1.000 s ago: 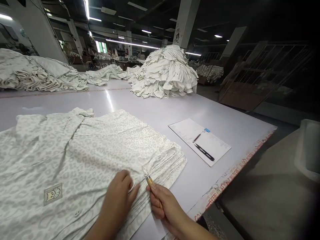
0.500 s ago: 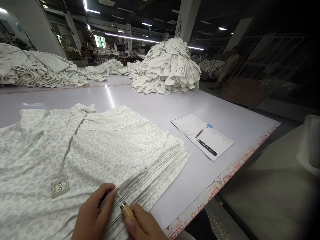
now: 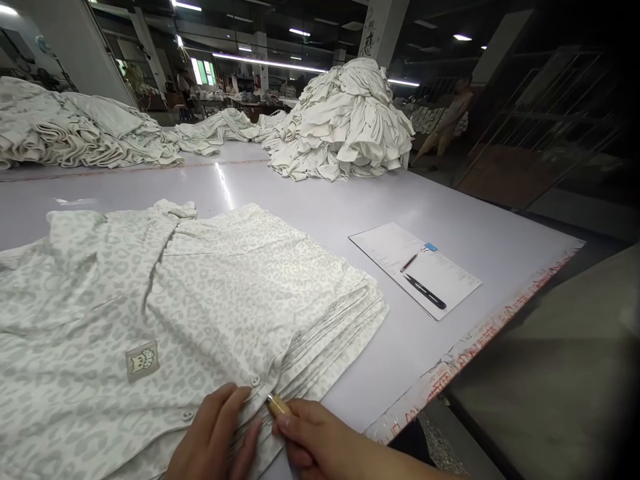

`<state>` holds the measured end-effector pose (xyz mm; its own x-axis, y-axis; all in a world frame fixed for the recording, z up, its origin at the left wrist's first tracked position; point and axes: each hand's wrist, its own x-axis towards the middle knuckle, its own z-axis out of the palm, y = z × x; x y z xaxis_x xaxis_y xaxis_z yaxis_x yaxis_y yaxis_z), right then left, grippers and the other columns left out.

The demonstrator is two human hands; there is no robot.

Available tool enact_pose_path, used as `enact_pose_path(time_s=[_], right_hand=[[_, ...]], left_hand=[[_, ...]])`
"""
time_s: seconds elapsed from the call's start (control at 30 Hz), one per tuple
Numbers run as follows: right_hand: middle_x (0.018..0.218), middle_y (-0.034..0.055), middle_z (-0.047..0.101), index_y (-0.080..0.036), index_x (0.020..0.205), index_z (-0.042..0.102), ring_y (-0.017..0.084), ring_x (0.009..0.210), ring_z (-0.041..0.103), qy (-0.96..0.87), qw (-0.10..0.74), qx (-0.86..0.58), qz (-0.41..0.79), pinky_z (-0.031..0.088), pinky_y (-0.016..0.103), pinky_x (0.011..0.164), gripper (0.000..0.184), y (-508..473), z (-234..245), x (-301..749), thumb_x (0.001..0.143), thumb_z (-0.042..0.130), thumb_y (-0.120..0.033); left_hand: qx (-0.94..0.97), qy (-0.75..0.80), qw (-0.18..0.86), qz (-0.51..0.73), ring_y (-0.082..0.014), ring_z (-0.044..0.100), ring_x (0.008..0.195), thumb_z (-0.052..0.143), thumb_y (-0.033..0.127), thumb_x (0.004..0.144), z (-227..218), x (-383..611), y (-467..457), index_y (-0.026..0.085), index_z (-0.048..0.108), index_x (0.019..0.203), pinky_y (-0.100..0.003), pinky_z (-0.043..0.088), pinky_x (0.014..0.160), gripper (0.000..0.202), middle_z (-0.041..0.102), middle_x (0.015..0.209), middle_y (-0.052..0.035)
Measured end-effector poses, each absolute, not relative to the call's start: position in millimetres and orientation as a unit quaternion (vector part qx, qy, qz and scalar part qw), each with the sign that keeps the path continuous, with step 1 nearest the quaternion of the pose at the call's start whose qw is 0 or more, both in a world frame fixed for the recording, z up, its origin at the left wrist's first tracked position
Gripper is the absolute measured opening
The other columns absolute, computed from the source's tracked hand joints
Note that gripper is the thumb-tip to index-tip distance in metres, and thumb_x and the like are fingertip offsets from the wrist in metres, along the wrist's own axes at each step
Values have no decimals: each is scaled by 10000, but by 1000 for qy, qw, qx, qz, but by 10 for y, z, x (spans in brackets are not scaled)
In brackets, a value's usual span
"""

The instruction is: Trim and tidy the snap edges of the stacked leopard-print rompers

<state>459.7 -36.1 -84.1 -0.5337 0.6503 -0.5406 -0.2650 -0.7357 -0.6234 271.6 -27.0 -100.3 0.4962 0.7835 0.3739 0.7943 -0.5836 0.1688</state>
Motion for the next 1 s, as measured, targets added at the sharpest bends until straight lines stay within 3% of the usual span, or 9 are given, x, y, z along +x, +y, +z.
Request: enact_pose_path(time_s=[0.1, 0.23, 0.4, 0.6, 0.73, 0.87, 1.0], right_hand=[[472, -103, 351, -193, 778, 365, 27, 370, 244, -264, 263, -432, 821, 130, 188, 358, 532, -416, -776, 4728, 613, 631, -623], [504, -88, 341, -189, 786, 384, 38, 424, 270, -307, 262, -454, 794, 189, 187, 404, 508, -412, -732, 4726, 655, 596, -631], [549, -55, 365, -180, 805, 451, 60, 474, 313, -381, 249, -500, 737, 249, 200, 442, 472, -374, -769, 4801, 698, 560, -626], [657, -15, 469, -178, 839, 512, 91, 561, 407, -509, 199, -523, 654, 280, 218, 495, 371, -483, -781, 4921, 767, 521, -542], [499, -72, 356, -182, 777, 429, 57, 424, 300, -373, 315, -466, 738, 203, 208, 417, 485, -356, -838, 4753, 683, 554, -640], [460, -109, 313, -166, 829, 435, 28, 358, 168, -241, 401, -424, 776, 102, 202, 379, 529, -200, -901, 4543, 632, 607, -627], [505, -83, 323, -166, 843, 448, 51, 415, 233, -318, 372, -453, 745, 163, 208, 411, 529, -285, -873, 4475, 693, 520, -669]], left_hand=[[-889, -423, 92, -147, -221, 525, 985, 502, 341, 830, -927, 2774, -182, 209, 495, 1081, -342, 430, 782, 284, 565, 1098, -59], [-889, -427, 40, -160, -166, 558, 843, 418, 280, 865, -879, 2802, -27, 231, 518, 912, -309, 400, 706, 121, 603, 924, 2], [-850, -510, -109, -80, -180, 541, 664, 239, 405, 872, -848, 2862, 170, 226, 534, 714, -320, 370, 617, 380, 556, 699, -13], [-683, -701, -205, -5, -215, 534, 748, 168, 540, 858, -724, 3093, 396, 233, 507, 708, -312, 317, 645, 481, 599, 756, -12], [-691, -696, -194, -33, -227, 522, 732, 148, 477, 873, -687, 3174, 436, 213, 496, 643, -320, 305, 637, 494, 599, 736, -41], [-742, -626, -208, -123, -175, 502, 712, 320, 542, 813, -668, 2827, 231, 190, 432, 600, -302, 367, 684, 427, 532, 709, -25], [-633, -699, -304, -134, -185, 537, 855, 392, 663, 735, -585, 2315, -115, 264, 534, 867, -284, 421, 734, 443, 580, 875, 16]])
